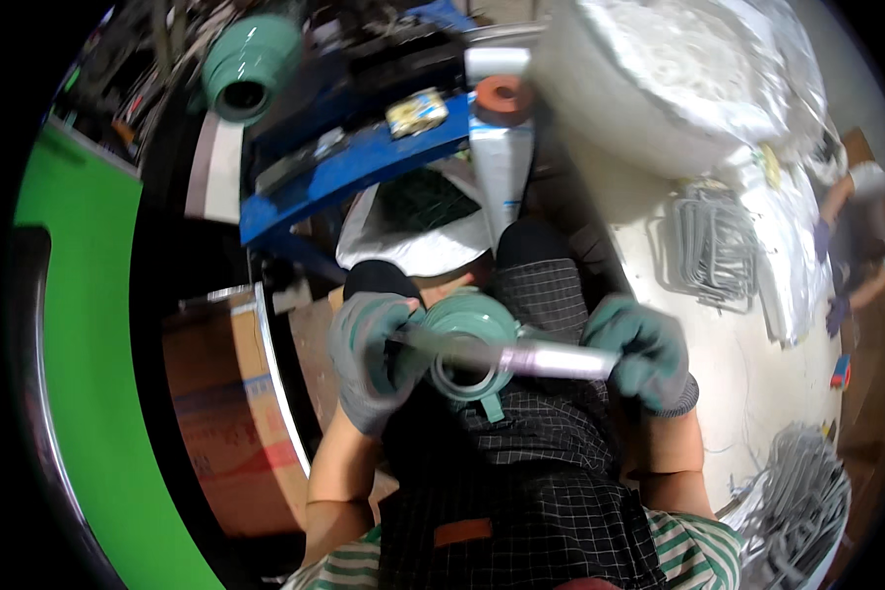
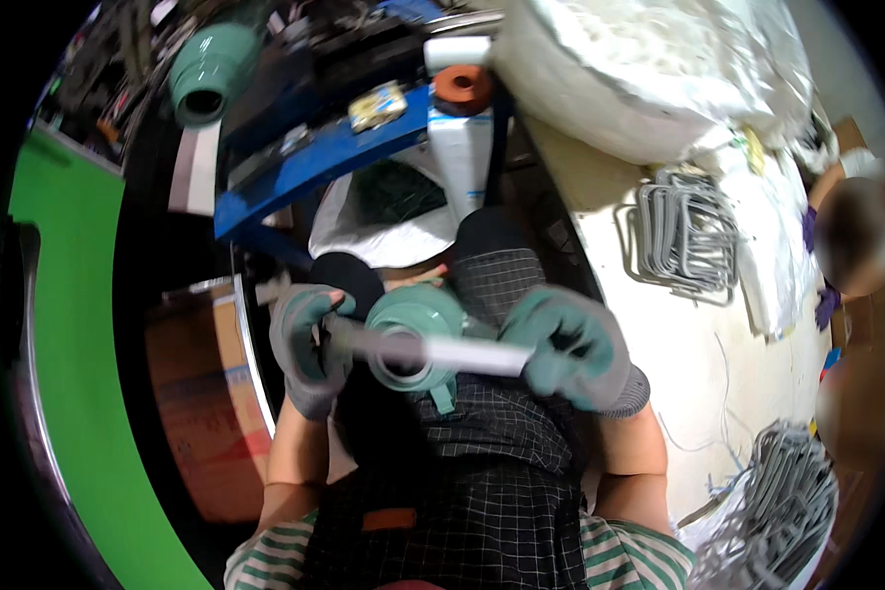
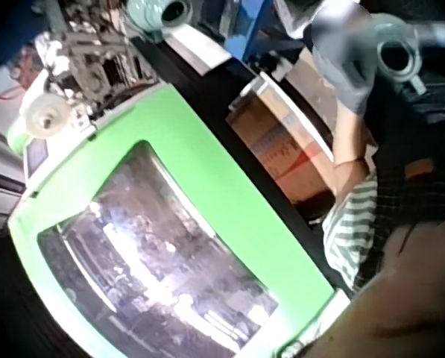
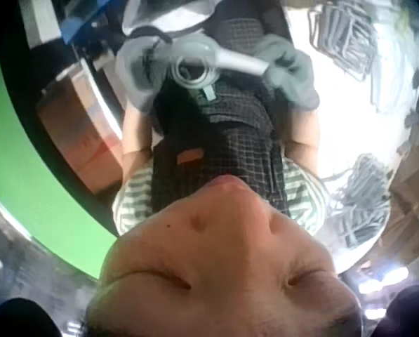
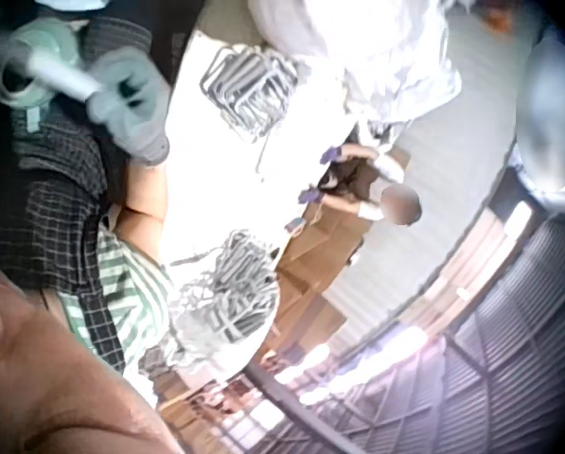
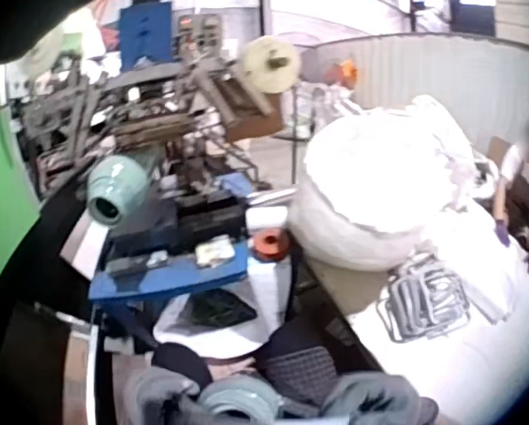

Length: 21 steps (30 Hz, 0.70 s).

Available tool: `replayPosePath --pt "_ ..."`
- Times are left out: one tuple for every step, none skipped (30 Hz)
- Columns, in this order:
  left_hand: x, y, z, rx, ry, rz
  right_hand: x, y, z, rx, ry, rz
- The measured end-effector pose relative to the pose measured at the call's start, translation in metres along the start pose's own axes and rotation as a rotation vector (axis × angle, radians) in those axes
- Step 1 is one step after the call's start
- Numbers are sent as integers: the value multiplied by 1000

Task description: The person assembles green kettles by inserting metal hangers into the body, applying a label, and placing the finished units on a nearby table. The process is repeated for multiple kettles.

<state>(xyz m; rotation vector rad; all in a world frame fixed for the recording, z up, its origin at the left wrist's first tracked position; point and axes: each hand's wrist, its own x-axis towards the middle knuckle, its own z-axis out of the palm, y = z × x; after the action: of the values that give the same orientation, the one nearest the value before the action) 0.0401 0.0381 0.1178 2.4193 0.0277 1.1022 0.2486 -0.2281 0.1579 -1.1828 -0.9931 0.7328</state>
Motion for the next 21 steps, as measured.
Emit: replayPosePath --pt "-3 0 -7 -30 -33 -58 6 8 10 52 161 -13" --pt "-12 8 -13 -78 -56 -191 15 16 28 110 375 1" --pt "-21 9 -6 31 49 -177 22 22 35 173 454 71" --pt "-29 6 -2 -57 115 -317 31 27 53 199 372 -39" --pt "-38 -3 2 -182 236 -462 37 31 65 147 247 -54" --pt "-44 -13 6 -321 374 -587 43 35 76 97 130 -74" --pt "-47 -24 10 -396 475 -703 43 46 78 -39 -27 0" --pt "-48 -35 13 -485 591 -812 47 63 80 -362 -187 -109" --pt "-46 -37 15 -703 617 -868 55 78 82 -653 -321 -270" --pt "-44 -38 17 -926 640 -911 55 83 84 -638 -308 -326" --pt "-47 -37 20 -1082 661 -952 59 87 87 -610 -307 -386" --pt "-50 -35 23 -1237 684 -998 59 87 86 -512 -276 -349" --pt "-56 -33 29 -1337 691 -1049 55 86 80 -416 -244 -308" --pt "-59 -33 37 -1449 688 -1095 49 87 73 -346 -200 -299" --pt "-55 -25 40 -1380 635 -1220 43 84 71 -226 -134 -250" --pt "-51 -19 44 -1420 649 -1180 39 83 64 -269 -122 -268" --pt "-49 -14 48 -1459 660 -1134 36 80 59 -312 -110 -291" --pt "-53 -14 54 -1358 613 -1085 31 78 59 -317 -110 -270" --pt "-55 -10 55 -1124 474 -995 26 75 61 -321 -111 -249" --pt "-55 -7 54 -886 330 -894 24 74 63 -322 -103 -235" --pt "-57 -3 58 -972 353 -914 22 74 64 -290 -106 -256"
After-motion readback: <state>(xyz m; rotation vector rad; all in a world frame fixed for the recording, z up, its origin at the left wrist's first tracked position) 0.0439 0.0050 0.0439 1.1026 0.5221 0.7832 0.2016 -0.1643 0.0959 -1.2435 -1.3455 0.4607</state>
